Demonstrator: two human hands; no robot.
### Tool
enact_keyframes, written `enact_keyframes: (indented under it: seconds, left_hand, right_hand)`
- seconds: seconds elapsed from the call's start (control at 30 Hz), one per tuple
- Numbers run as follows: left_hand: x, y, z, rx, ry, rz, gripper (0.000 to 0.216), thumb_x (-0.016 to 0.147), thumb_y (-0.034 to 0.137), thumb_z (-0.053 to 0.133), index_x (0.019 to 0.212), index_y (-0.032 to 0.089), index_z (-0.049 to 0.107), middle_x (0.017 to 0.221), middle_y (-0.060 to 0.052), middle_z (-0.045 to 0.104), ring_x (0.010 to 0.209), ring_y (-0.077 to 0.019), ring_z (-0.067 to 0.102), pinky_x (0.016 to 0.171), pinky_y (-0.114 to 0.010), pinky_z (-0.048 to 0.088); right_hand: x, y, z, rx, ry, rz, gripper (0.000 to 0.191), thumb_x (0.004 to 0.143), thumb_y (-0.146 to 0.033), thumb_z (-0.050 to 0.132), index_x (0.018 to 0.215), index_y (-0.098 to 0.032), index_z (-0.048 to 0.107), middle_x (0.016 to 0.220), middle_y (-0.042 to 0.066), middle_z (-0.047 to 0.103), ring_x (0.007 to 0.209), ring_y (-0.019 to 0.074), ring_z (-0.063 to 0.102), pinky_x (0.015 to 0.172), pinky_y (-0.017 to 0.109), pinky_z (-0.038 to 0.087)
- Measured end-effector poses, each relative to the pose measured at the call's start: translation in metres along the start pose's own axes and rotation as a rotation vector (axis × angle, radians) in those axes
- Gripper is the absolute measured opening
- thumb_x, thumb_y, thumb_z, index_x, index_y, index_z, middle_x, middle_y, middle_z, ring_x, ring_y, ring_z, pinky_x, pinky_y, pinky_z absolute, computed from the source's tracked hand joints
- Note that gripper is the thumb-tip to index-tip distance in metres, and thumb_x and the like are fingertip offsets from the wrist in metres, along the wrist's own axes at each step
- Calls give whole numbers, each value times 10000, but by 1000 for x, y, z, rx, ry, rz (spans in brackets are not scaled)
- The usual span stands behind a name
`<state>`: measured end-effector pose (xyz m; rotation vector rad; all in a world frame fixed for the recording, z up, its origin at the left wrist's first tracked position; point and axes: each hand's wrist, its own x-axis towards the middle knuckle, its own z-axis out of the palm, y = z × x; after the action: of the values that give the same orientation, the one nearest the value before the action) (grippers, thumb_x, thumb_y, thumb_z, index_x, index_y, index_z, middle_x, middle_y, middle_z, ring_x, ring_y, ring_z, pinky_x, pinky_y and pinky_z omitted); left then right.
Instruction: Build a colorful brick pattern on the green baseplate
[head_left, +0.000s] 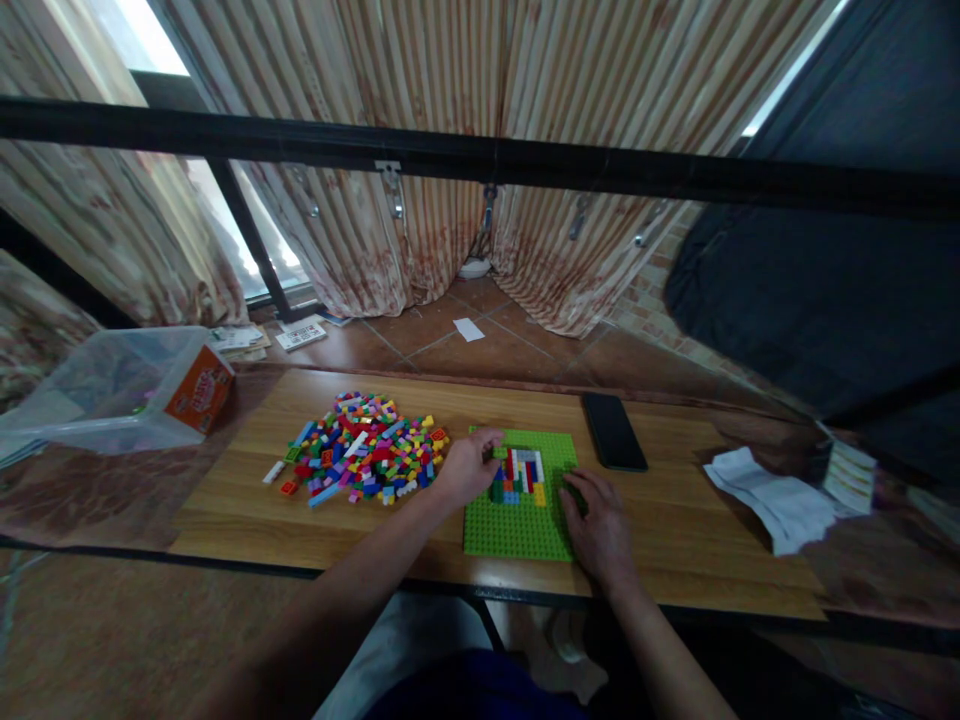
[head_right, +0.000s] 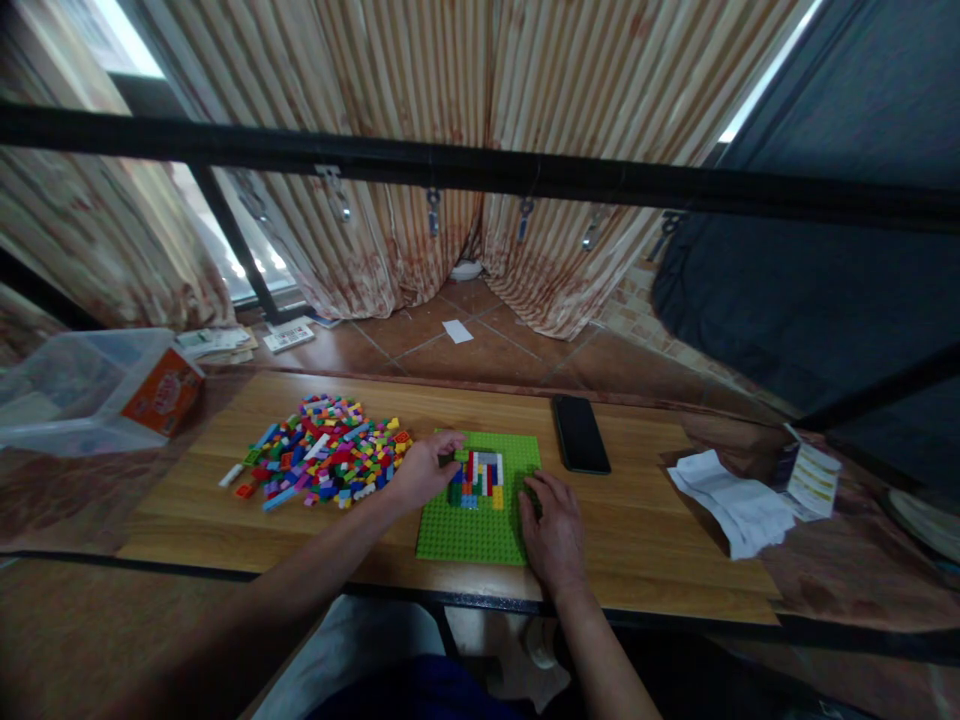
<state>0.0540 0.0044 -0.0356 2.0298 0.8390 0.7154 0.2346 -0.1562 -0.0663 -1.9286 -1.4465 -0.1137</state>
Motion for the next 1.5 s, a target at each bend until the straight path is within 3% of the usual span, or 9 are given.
enact_keyframes:
  seconds: [0.47,0.67,1.5]
  left_hand:
    - [9,3,-5,-60,35,-54,249,841,126,532,1058,164,648,970,-48,729,880,-146,688,836,-267,544]
    - [14,5,-4,-2,-29,-95,245,802,101,565,1008,175,675,869,-8,746,809,-132,694,807,-251,543]
    - [18,16,0,69,24,-277,298,746,107,633,1026,180,703,830,-20,758,799,-161,707,773,-254,538]
  right_hand:
    - [0,-1,-1,5,4,8,342,918,-409,469,1055,-175,676,1141,147,644,1086,266,563,931,471,470]
    - [0,-3,0,9,7,12,336,917,-402,468,1055,-180,679,1141,146,647,1089,270,568,932,480,470]
    - [-2,1,1,-16,-2,-9,341,923,-400,458,1069,-174,667,1144,147,642,1087,271,561,938,477,466]
